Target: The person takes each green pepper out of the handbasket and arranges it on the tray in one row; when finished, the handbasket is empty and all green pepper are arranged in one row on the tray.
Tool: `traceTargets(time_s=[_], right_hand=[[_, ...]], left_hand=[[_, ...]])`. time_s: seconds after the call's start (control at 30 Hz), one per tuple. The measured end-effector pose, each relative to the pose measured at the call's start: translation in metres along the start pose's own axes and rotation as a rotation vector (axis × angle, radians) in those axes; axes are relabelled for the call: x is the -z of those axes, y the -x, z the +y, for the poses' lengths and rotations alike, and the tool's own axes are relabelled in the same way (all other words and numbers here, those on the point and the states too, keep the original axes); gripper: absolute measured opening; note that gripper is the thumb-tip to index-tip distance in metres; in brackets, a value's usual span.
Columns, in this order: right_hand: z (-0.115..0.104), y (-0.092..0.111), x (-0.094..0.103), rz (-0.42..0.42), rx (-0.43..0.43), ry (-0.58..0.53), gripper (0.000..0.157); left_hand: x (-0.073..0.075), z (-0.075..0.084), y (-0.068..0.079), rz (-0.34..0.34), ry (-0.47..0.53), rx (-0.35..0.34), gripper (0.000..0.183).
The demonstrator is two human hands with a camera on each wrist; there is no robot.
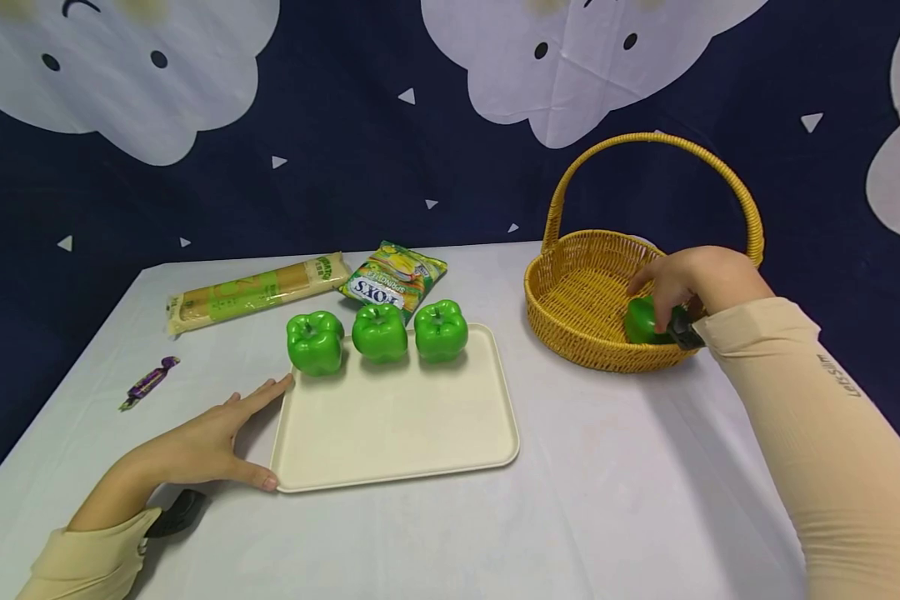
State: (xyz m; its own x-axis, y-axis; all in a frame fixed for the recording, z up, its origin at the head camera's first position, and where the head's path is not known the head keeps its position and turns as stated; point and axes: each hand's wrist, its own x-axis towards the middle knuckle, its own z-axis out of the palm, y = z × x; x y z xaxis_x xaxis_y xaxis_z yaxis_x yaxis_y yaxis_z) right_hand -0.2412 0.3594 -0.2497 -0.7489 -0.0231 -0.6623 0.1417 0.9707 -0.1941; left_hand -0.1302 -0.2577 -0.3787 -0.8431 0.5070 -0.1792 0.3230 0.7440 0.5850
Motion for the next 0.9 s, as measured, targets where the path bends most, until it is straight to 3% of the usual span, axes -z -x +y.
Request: traceTargets(time_s=[0.3,0.53,0.9], right_hand=[[-0.0017,0.0015,-0.0005,-0.011,0.001,-0.03,0.08],[-0.0035,0.0027,-0.0012,-0.07,-0.01,-0.141,0.081],[0.0018,-0.0055,0.0048,-0.107,0.023,-0.076,0.076]], left_hand=[[-0.0001,0.0001,0.0,0.0,-0.006,0.006,0.14],[-0.0006,-0.0001,-0.0007,-0.001,-0.007,0.004,0.14],[-0.0001,0.0003,-0.0002,-0.003,-0.005,0.009,0.14]])
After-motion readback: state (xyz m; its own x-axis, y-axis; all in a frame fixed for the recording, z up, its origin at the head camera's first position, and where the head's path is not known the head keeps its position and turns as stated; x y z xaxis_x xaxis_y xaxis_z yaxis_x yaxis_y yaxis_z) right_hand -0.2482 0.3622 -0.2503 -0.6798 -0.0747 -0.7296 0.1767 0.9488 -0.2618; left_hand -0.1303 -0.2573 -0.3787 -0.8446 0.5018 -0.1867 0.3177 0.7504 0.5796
